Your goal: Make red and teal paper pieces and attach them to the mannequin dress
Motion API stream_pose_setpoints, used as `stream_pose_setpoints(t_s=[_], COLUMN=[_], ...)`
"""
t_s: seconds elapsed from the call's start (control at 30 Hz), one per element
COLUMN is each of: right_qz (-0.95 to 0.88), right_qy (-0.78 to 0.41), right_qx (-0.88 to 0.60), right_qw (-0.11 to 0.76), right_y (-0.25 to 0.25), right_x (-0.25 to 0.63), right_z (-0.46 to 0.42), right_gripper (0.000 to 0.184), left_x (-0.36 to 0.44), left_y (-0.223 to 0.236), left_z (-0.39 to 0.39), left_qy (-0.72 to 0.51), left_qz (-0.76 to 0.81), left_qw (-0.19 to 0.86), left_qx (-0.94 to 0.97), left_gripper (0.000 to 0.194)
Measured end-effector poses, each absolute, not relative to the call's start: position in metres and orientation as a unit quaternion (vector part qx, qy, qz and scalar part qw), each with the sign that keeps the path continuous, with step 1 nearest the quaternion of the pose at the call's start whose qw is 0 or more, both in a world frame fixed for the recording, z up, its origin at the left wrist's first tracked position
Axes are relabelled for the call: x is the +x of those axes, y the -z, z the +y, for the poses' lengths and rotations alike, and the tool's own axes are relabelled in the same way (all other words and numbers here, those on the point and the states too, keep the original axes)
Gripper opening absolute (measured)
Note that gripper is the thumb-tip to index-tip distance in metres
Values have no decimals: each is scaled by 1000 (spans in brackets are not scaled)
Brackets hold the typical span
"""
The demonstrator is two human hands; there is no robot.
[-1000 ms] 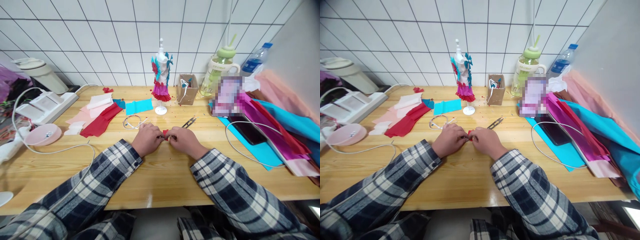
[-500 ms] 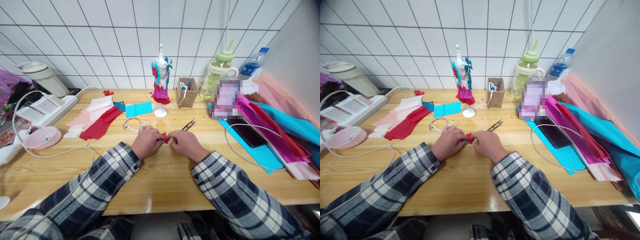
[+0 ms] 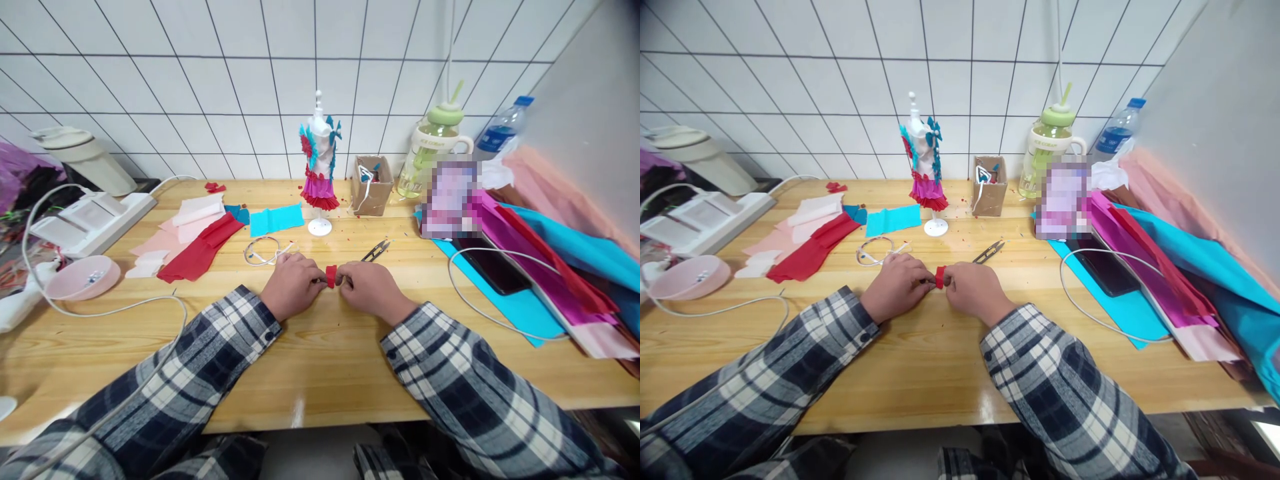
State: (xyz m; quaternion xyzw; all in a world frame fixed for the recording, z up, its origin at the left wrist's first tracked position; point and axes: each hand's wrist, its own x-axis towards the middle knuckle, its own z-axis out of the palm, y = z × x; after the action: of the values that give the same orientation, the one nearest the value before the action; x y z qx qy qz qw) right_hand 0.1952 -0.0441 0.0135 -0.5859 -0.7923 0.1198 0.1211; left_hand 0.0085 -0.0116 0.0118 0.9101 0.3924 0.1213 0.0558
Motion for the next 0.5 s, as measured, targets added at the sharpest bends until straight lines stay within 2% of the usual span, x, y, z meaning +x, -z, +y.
stream_pose_setpoints(t_s=[0.13,0.33,0.5], right_qz=[-790,-801,-794], right_qy=[-120,-114,-127], right_qx=[-580,-577,-582], right_qw=[157,113,119], right_y=[-14,-13,-10], right_x=[191,187,187], right_z=[-46,-46,-42], right_gripper=[20,18,15], left_x=[8,8,10], left_y=[-12,-13,-14], left_z=[-12,-12,-15], left_qy=[-119,-121,-119], left_qz=[393,393,394], left_qw=[54,59,53], left_qx=[910,910,910], left_gripper=[18,18,17])
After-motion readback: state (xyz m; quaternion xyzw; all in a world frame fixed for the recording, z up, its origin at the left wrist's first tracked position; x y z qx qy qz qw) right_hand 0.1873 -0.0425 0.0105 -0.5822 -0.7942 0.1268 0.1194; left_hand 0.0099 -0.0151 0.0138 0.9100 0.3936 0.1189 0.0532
